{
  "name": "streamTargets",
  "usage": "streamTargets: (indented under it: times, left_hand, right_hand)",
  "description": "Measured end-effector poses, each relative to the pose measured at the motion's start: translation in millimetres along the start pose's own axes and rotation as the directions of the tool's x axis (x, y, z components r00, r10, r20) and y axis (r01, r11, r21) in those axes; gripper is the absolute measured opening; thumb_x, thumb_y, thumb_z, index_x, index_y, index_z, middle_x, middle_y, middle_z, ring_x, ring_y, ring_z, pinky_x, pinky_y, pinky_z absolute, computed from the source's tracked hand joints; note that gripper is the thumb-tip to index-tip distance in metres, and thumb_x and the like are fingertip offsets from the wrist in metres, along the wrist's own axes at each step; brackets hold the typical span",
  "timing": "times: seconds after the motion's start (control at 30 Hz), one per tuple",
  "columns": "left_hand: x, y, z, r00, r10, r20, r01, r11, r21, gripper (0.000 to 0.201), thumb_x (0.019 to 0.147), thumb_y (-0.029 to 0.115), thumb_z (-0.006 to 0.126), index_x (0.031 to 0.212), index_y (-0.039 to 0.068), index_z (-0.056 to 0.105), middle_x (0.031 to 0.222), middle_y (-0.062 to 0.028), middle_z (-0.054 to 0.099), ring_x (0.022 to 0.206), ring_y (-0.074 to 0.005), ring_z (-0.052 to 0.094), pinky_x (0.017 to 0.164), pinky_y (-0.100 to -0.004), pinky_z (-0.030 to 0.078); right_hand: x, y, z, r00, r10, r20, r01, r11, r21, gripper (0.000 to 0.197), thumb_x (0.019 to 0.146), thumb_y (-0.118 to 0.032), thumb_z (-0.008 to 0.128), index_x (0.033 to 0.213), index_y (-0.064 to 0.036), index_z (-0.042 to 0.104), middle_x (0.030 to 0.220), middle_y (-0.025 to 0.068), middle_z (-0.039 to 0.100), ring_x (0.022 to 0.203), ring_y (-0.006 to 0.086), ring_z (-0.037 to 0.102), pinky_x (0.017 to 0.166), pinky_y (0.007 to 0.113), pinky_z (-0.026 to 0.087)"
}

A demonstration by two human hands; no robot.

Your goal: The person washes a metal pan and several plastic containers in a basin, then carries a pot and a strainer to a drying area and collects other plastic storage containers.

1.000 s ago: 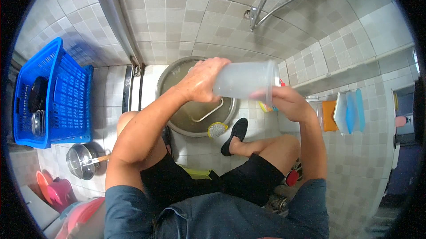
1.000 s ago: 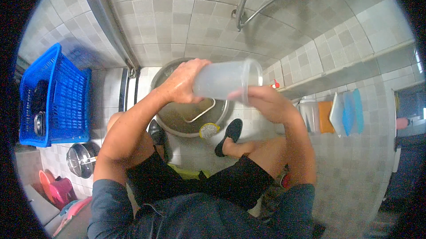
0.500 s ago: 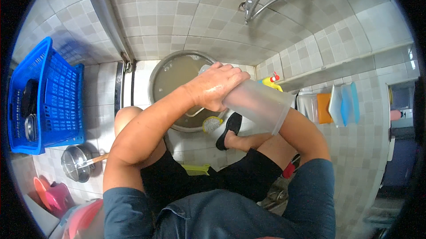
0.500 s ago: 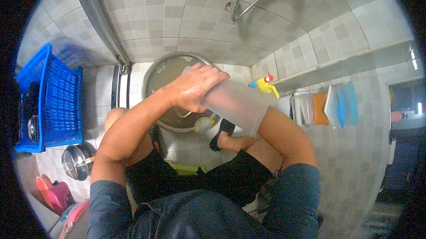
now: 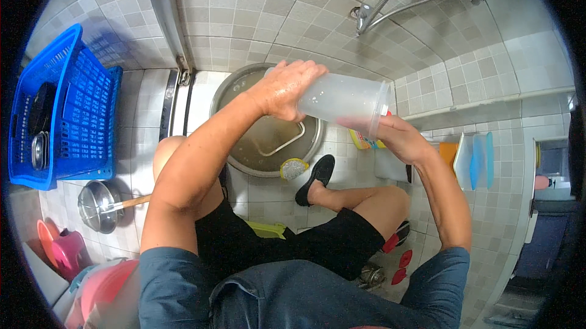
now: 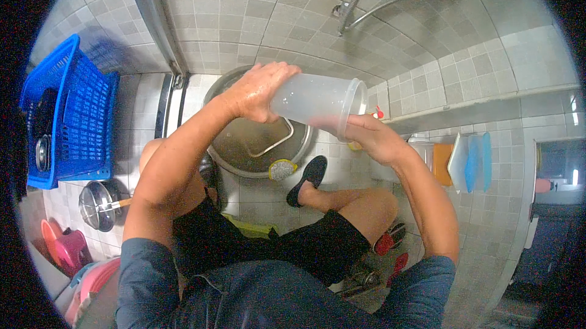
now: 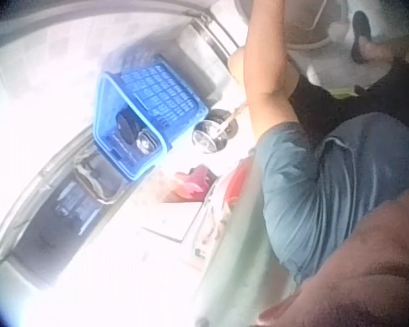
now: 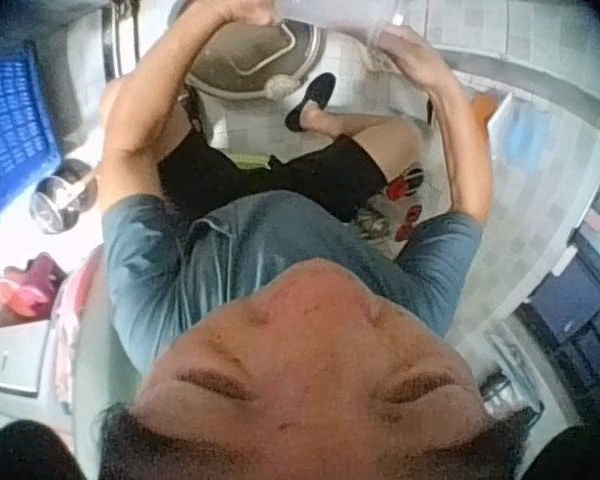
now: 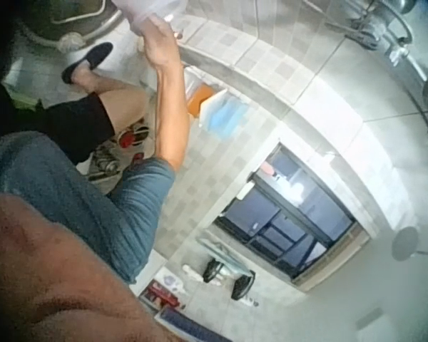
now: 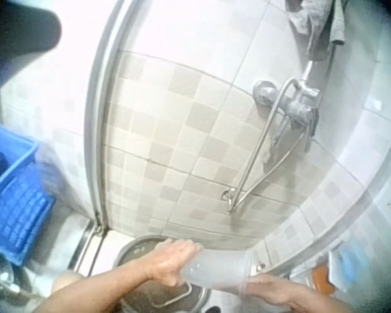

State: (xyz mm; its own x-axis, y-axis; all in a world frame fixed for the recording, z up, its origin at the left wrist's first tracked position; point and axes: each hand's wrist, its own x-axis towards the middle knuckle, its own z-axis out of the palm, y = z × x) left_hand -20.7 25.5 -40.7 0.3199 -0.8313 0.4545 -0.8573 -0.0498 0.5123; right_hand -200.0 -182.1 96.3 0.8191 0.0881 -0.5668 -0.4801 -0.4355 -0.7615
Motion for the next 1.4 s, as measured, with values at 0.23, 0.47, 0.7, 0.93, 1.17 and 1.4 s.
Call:
streamTargets:
  times: [0.23, 0.47, 0.7, 0.93, 1.17, 1.4]
  left_hand:
    - [14, 14, 4, 0.998, 0.067, 0.0, -0.067, 0.996, -0.052, 0.087, 0.056, 0.02, 0.083, 0.135, 0.011, 0.046, 0.123, -0.0131, 0.056, 0.115, -0.0349, 0.055, 0.091, -0.048, 0.043]
    - [19, 50, 16, 0.989, 0.144, 0.04, -0.137, 0.98, -0.145, 0.083, 0.055, 0.015, 0.078, 0.132, 0.008, 0.049, 0.113, -0.0143, 0.059, 0.11, -0.0361, 0.057, 0.092, -0.0475, 0.044]
    - [24, 53, 13, 0.941, 0.14, 0.309, -0.02, 0.932, -0.361, 0.084, 0.054, 0.017, 0.08, 0.131, 0.003, 0.049, 0.12, -0.02, 0.061, 0.116, -0.0394, 0.057, 0.1, -0.0454, 0.047]
    - [10, 16, -2, 0.947, 0.009, 0.322, 0.084, 0.958, -0.273, 0.086, 0.053, 0.016, 0.08, 0.132, 0.002, 0.049, 0.122, -0.0209, 0.06, 0.117, -0.0394, 0.058, 0.101, -0.0447, 0.048]
    - [7, 3, -9, 0.995, 0.036, 0.096, -0.024, 0.992, -0.121, 0.086, 0.052, 0.016, 0.081, 0.131, 0.005, 0.049, 0.12, -0.0163, 0.06, 0.116, -0.0371, 0.057, 0.099, -0.0485, 0.045]
    - [11, 40, 25, 0.997, 0.081, 0.019, -0.081, 0.996, 0.03, 0.084, 0.057, 0.018, 0.083, 0.132, 0.008, 0.046, 0.113, -0.0131, 0.058, 0.108, -0.034, 0.057, 0.093, -0.0484, 0.043]
  right_hand:
    - [0, 25, -11, 0.998, 0.055, -0.019, -0.048, 0.962, 0.268, 0.045, 0.097, -0.027, 0.055, 0.134, -0.0025, 0.061, 0.126, 0.0107, 0.065, 0.119, 0.0208, 0.057, 0.1, 0.038, 0.044]
    - [64, 29, 17, 0.876, -0.353, 0.33, 0.479, 0.55, -0.684, 0.033, 0.096, -0.023, 0.056, 0.125, -0.0095, 0.063, 0.111, 0.0178, 0.063, 0.106, 0.0301, 0.059, 0.094, 0.04, 0.048]
    - [86, 44, 41, 0.848, -0.406, 0.34, 0.488, 0.35, -0.799, 0.023, 0.092, -0.018, 0.058, 0.113, -0.0086, 0.063, 0.109, 0.0172, 0.062, 0.102, 0.0332, 0.06, 0.087, 0.043, 0.049]
    - [48, 40, 1, 0.698, -0.605, 0.383, 0.619, 0.242, -0.747, 0.02, 0.091, -0.013, 0.058, 0.11, -0.0072, 0.061, 0.109, 0.0173, 0.061, 0.1, 0.0354, 0.06, 0.082, 0.046, 0.05]
    - [3, 47, -15, 0.922, -0.321, 0.218, 0.374, 0.587, -0.718, 0.036, 0.098, -0.012, 0.055, 0.134, -0.0053, 0.058, 0.133, 0.0152, 0.059, 0.121, 0.035, 0.057, 0.102, 0.044, 0.046]
    - [49, 68, -4, 0.755, -0.639, 0.146, 0.515, 0.441, -0.735, 0.035, 0.097, -0.013, 0.06, 0.131, -0.0058, 0.061, 0.132, 0.0114, 0.061, 0.122, 0.0252, 0.058, 0.101, 0.039, 0.048]
